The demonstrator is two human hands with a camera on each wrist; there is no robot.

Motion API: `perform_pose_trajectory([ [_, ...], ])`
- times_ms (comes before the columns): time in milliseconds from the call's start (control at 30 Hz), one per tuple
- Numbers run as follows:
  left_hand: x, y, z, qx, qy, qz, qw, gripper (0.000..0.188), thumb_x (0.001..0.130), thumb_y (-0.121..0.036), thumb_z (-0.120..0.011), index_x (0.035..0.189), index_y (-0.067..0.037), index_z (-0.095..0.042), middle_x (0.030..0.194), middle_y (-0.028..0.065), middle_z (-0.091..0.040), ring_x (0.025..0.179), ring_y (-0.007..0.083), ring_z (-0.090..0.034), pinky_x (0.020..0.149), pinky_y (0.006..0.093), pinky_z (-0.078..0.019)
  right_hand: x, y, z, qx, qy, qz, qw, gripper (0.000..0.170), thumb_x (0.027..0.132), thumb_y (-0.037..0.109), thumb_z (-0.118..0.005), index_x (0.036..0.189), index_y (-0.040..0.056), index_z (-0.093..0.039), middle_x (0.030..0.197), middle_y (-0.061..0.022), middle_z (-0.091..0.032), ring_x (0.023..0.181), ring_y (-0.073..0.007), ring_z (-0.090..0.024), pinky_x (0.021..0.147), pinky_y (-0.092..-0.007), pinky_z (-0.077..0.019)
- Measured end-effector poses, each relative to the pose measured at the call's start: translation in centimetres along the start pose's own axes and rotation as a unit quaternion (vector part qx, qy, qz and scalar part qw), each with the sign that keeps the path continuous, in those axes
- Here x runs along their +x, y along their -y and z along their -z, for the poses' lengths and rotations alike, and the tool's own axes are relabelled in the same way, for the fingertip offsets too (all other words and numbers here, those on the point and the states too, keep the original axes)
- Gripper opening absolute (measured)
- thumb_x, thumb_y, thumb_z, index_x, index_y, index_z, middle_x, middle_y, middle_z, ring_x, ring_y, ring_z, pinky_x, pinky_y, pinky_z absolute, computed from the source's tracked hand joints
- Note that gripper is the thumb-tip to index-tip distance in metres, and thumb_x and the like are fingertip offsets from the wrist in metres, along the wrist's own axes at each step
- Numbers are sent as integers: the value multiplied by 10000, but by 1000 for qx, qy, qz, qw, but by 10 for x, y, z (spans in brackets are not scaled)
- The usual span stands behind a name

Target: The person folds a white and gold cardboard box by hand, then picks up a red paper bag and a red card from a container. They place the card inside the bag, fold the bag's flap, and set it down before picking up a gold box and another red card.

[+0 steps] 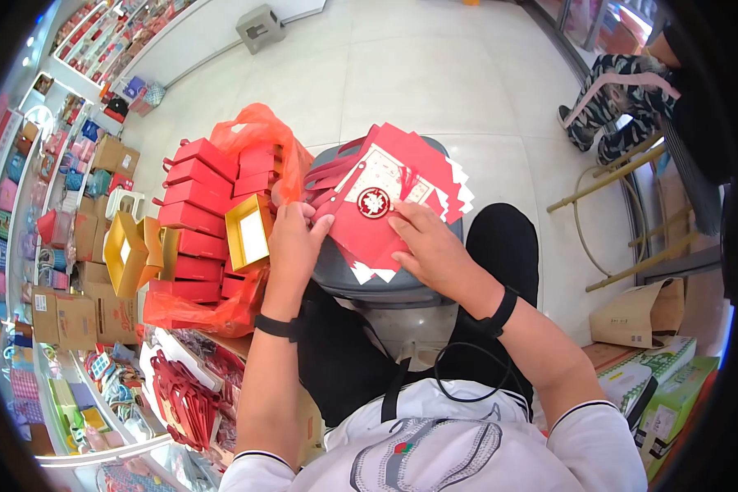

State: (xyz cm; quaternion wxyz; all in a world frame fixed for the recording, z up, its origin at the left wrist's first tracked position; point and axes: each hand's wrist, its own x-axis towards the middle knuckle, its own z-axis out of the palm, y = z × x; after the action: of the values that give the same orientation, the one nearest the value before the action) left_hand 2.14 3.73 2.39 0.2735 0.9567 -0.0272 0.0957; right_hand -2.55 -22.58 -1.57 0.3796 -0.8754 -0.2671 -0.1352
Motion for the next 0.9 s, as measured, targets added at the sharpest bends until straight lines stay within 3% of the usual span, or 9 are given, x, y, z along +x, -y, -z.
perform_pose_trajectory([
  [133,-1,-5,2,42,-17,-37,998,314,927,-224,-831,999,16,-641,948,124,-663,843,244,-686,780,388,-556,-2,0,0,20,-7,-6,1000,511,865,102,-784,1325,-48,-620,1472,-221,-538,1394,-406,-503,1145,-468,-463],
  [233,1,-3,6,-14,24,14,1000,291,967,-244,-801,996,-3,-642,828,57,-644,718,170,-652,641,334,-525,-3,-4,-3,34,-19,1,999,497,872,100,-778,1318,-52,-618,1460,-220,-549,1373,-406,-525,1126,-456,-477],
  [333,-4,-19,10,-251,96,146,952,280,1016,-281,-747,1002,-22,-643,776,33,-655,606,146,-589,602,291,-480,-4,-12,-4,88,-32,-6,996,456,902,95,-755,1316,-40,-619,1426,-224,-578,1323,-405,-574,1091,-436,-503],
  [433,-10,-13,13,-327,124,167,922,265,1062,-320,-679,1011,-61,-657,768,-20,-621,574,52,-516,522,222,-389,-3,-10,16,171,-50,-88,980,411,940,95,-720,1322,-20,-620,1390,-218,-614,1274,-391,-621,1060,-417,-523],
  [500,-16,-4,21,-396,112,180,893,258,1077,-331,-655,1008,-83,-661,753,-32,-605,565,39,-494,496,212,-348,-1,-6,43,187,-94,-170,963,394,966,97,-694,1338,-7,-614,1381,-206,-634,1259,-362,-646,1047,-407,-530],
  [600,-26,5,31,-482,101,193,849,230,1097,-321,-631,1018,-108,-662,752,-53,-589,551,25,-465,468,192,-309,-2,-25,63,198,-194,-184,943,421,987,105,-677,1386,1,-591,1404,-183,-641,1280,-296,-648,1055,-401,-528],
  [633,-29,4,33,-496,99,202,838,231,1099,-323,-628,1019,-108,-661,758,-55,-592,551,26,-466,468,192,-311,-1,-25,71,250,-176,-183,934,477,1021,140,-664,1460,11,-531,1413,-184,-634,1277,-245,-638,1057,-397,-526],
  [733,-36,1,39,-508,96,213,829,233,1104,-327,-624,1022,-111,-654,772,-58,-600,553,26,-469,467,191,-314,2,-5,91,394,-109,-225,884,555,1047,189,-632,1540,5,-454,1430,-157,-615,1306,-219,-606,1082,-381,-495],
  [900,-49,1,39,-505,105,214,829,252,1105,-353,-624,1026,-114,-645,793,-57,-618,557,24,-474,469,185,-319,10,7,89,487,-45,-215,845,574,1052,227,-640,1533,-16,-443,1364,-152,-647,1211,-198,-645,1019,-368,-528],
])
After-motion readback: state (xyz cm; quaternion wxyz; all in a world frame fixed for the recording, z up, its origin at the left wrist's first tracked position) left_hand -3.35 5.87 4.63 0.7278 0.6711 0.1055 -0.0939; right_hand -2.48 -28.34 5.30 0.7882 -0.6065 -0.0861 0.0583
